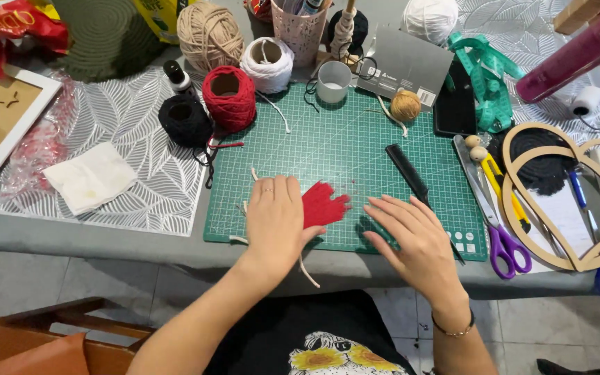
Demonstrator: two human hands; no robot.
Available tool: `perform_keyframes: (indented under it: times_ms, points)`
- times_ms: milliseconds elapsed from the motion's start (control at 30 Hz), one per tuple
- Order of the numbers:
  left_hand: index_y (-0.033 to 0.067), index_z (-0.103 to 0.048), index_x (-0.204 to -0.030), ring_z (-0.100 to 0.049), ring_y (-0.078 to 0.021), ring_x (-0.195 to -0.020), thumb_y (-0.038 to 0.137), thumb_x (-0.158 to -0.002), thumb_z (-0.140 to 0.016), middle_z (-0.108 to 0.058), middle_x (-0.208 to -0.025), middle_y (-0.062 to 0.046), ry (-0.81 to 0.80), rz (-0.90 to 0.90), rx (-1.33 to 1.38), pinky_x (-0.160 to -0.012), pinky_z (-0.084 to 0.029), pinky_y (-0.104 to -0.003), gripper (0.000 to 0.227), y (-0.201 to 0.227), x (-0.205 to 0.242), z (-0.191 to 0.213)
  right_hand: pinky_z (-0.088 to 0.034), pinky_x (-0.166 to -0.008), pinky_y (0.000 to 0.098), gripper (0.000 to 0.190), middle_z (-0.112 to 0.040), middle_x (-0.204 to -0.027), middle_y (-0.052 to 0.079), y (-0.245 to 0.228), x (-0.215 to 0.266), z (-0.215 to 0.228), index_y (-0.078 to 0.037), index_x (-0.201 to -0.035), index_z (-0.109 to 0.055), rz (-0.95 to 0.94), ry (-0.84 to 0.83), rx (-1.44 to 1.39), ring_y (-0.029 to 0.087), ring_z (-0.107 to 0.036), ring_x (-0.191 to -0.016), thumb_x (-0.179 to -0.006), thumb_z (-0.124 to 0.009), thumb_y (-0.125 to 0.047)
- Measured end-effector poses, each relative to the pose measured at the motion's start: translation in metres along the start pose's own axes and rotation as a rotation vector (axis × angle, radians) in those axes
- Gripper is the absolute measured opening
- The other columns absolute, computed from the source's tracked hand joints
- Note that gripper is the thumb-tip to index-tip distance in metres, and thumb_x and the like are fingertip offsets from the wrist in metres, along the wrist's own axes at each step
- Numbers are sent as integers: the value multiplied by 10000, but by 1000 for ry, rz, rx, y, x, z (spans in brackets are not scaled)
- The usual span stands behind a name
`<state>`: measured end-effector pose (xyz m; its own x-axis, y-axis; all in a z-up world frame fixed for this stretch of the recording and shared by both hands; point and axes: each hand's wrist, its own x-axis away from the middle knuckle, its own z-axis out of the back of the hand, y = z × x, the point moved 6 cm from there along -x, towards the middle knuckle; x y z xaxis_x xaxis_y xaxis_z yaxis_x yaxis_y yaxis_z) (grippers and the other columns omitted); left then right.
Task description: Finishing a red yarn tassel by combing, trimming with scissors, and applying spray
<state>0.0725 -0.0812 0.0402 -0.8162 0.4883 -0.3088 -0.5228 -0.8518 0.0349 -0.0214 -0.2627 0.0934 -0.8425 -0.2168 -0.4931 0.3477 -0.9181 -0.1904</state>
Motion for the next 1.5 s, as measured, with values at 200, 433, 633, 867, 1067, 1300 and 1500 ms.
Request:
perform_keyframes:
  times_ms: [200,433,633,867,1067,1300,1500]
  points:
    - [110,-646,-1025,-626,-283,-995,1005,-526,-756,-652,-1010,-70,-287,-44,-193,-984,-449,-415,1031,-13,-6,-40,-506,-1128,446,351,-736,-1281,86,40,43,55,-81,-1247,-724,-103,0,41,207,-688,-1202,-929,-734,-229]
    - [101,-709,-1090,-607,-282,-1074,942,-588,-747,-666,-1058,-69,-361,-138,-214,-1154,-380,-515,980,-20,-5,-32,-542,-1013,365,264,-758,-1230,82,94,113,117,-77,-1286,-780,-430,52,374,240,-706,-1150,-1041,-739,-167]
    - [89,-703,-1096,-613,-299,-1109,809,-825,-613,-666,-1098,-77,-494,-183,-227,-1087,-447,-472,774,-21,-1,-42,-527,-585,285,232,-732,-1196,-158,125,148,103,-289,-1203,-753,-599,-190,604,92,-709,-1013,-988,-700,-356]
    - [126,-744,-908,-616,-316,-1048,635,-775,-694,-672,-990,-66,-520,-181,-113,-1009,-434,-480,528,-20,-5,-45,-588,-548,379,400,-631,-1202,-63,148,137,87,-275,-1269,-592,-689,-442,423,128,-734,-899,-894,-709,-354]
    - [148,-690,-821,-630,-301,-922,542,-730,-752,-689,-841,-42,-475,-168,-62,-904,-407,-430,410,-23,0,-44,-611,-664,463,585,-714,-1171,-82,158,128,83,-247,-1352,-510,-647,-570,499,231,-761,-900,-833,-702,-435]
    - [199,-614,-1048,-706,-278,-877,638,-708,-862,-750,-750,29,-701,-97,119,-969,-356,-406,608,-31,-6,-39,-591,-666,435,580,-681,-1336,-126,143,114,100,-242,-1353,-511,-847,-649,423,213,-776,-772,-814,-713,-313]
    - [210,-714,-792,-711,-249,-860,614,-752,-839,-757,-787,55,-798,-129,159,-915,-395,-430,424,-34,-13,-33,-579,-805,360,579,-776,-1172,-27,150,138,122,-298,-1334,-666,-940,-507,320,158,-790,-919,-774,-787,-213]
